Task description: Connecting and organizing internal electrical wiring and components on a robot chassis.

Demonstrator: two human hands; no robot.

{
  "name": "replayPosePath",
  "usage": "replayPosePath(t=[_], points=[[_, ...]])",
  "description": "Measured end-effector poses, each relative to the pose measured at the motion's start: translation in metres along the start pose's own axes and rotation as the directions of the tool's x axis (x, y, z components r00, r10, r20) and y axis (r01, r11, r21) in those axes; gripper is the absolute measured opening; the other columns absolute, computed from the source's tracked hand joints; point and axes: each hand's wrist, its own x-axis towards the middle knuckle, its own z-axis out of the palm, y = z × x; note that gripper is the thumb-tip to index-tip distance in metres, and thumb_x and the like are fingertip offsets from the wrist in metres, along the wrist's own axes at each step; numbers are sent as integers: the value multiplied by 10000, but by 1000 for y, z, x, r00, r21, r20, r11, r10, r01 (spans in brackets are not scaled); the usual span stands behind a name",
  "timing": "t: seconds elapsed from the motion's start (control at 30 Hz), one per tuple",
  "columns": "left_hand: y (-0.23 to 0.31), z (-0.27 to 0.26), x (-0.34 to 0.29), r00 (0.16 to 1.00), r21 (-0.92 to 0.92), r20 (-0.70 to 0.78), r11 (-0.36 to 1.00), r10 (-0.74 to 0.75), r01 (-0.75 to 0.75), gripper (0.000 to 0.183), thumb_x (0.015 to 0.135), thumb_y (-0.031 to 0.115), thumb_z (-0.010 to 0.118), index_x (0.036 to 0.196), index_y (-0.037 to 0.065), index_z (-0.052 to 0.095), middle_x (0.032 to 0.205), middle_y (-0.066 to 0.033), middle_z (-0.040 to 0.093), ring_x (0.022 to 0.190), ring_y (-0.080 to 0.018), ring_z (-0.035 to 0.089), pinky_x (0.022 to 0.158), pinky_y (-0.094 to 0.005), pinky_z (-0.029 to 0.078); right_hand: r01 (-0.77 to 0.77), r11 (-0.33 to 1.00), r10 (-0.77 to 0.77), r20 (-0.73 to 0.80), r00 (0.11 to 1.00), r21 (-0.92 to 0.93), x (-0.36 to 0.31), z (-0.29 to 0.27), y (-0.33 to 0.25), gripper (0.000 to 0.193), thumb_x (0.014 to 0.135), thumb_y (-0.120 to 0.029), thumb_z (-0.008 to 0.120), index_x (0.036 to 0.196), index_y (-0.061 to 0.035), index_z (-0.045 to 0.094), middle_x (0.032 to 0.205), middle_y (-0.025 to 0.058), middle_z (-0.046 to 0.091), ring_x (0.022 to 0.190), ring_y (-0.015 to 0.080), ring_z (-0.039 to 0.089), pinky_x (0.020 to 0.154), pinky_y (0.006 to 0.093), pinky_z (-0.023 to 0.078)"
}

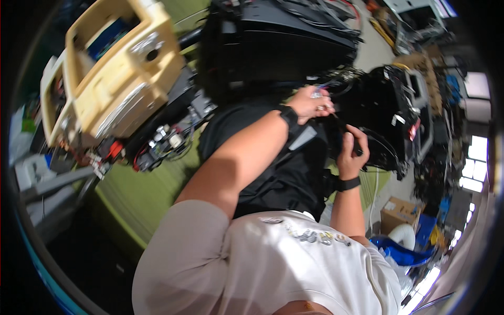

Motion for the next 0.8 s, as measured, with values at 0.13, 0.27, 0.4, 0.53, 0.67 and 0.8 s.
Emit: replayPosePath(t=[0.13, 0.27, 0.4, 0.53, 0.67, 0.8], points=[[6, 5, -9, 998, 85, -54, 996, -26, 31, 220, 829, 68, 537, 1005, 30, 412, 848, -104, 552, 768, -186, 604, 602, -224, 511, -94, 995, 94, -8, 996, 17, -2, -3, 2, 143, 788, -109, 569, 876, 0, 593, 784, 79, 567, 712, 150, 536, 655, 246, 412], [3, 16, -2, 999, 96, -3, 994, -46, 46, 217, 828, 70, 540, 1001, 33, 416, 859, -95, 549, 764, -178, 597, 600, -218, 509, -114, 992, 115, -17, 993, 45, 0, -15, 3, 139, 778, -99, 575, 874, -1, 594, 783, 80, 568, 719, 160, 545, 656, 245, 417], [13, 24, -14, 997, 129, -5, 989, -75, 75, 233, 821, 67, 553, 1004, 45, 409, 863, -83, 546, 789, -161, 579, 632, -225, 484, 11, 1000, -11, 12, 1000, 21, 5, -9, 4, 134, 743, -78, 590, 861, -17, 598, 784, 108, 579, 740, 223, 565, 684, 293, 439], [10, 16, -10, 999, 112, 30, 993, -45, 41, 212, 846, 95, 525, 1013, 40, 407, 817, -95, 551, 711, -149, 577, 591, -218, 498, 34, 998, -36, 38, 999, 45, 9, -9, 1, 134, 734, -98, 608, 845, -23, 595, 778, 111, 580, 711, 256, 549, 644, 313, 437], [4, 17, -9, 997, 152, 9, 985, -80, 78, 223, 853, 115, 517, 1043, 45, 423, 795, -85, 562, 666, -148, 576, 559, -224, 499, 71, 997, -74, 77, 994, 41, 10, -15, 3, 136, 731, -98, 611, 830, -8, 586, 764, 114, 575, 717, 269, 545, 657, 320, 434], [2, 17, -12, 996, 160, -47, 984, -72, 79, 252, 845, 109, 526, 1071, 59, 428, 801, -67, 562, 682, -167, 592, 580, -250, 511, 29, 987, -18, -67, 998, 160, 11, -32, 9, 115, 729, -95, 601, 796, -2, 585, 765, 108, 564, 746, 247, 540, 690, 316, 427]])
